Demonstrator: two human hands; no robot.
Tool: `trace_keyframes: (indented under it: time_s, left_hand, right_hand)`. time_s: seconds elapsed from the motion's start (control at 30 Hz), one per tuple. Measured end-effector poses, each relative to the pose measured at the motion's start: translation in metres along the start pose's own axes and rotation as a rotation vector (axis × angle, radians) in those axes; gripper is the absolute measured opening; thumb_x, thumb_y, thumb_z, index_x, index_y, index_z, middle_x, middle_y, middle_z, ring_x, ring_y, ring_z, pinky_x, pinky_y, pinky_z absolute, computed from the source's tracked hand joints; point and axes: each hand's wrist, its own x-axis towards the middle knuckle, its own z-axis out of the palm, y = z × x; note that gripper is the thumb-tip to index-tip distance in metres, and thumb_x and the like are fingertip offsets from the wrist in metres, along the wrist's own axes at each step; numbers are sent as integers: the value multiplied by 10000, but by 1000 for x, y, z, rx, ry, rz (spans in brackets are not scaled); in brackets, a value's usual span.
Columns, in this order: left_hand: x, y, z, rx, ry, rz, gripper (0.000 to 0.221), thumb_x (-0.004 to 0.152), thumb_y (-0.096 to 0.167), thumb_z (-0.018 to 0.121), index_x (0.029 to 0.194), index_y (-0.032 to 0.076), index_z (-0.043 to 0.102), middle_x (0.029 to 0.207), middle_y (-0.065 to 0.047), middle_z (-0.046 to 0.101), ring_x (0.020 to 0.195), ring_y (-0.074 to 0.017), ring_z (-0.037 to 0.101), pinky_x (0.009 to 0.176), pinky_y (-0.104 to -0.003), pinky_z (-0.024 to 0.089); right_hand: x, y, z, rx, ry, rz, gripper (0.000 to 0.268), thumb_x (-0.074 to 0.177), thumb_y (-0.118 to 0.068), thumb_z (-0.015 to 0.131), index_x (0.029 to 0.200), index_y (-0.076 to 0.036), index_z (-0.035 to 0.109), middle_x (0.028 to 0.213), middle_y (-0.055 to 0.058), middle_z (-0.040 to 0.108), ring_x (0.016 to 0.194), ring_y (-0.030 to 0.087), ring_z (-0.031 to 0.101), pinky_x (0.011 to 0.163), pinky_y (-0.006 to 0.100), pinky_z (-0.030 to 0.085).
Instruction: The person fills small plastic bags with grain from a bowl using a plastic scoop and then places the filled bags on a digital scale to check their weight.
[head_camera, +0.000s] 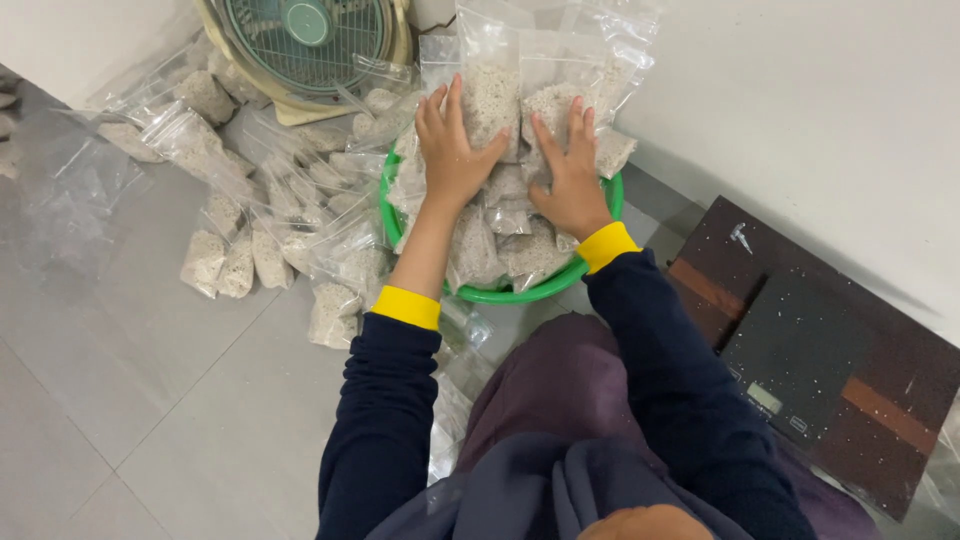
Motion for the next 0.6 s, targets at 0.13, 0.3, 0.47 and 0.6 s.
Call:
trace_keyframes:
  time_s: [0.13,0.3,0.47,0.6]
  left_hand:
    - [-8,-6,-2,-24,9,21,816,901,538,641,1547,264,223,1579,-148,251,1481,-435,110,1139,-645,211]
    - [-43,-37,3,-126,328,249,545,918,351,647,1416,222,463,1430,12,493,1451,-318,302,1204,-513,235]
    - [-77,-36,-10,-69,358,381,318,895,236,667,1210,193,665,1355,-74,530,1366,-312,381,1163,-498,314]
    - [-117,-51,-19,102,287,385,353,869,283,706,1219,237,701,1470,-158,423,1404,-408,349,1164,-548,328]
  right_hand:
    - [-12,4,-5,3,1,4,903,802,-117,643,1597,-258,238,1617,197,-132,1484,478,-142,1178,687,-16]
    - [-35,28,12,44,198,-240,642,901,-69,647,1503,-135,434,1630,186,112,1520,450,98,1244,593,175]
    - [-58,3,30,104,149,-376,475,937,-26,620,1401,-78,533,1584,214,260,1490,455,216,1219,570,257]
    - [-82,-3,67,69,18,-362,525,941,-97,618,1452,-121,499,1609,178,232,1501,447,181,1212,630,152]
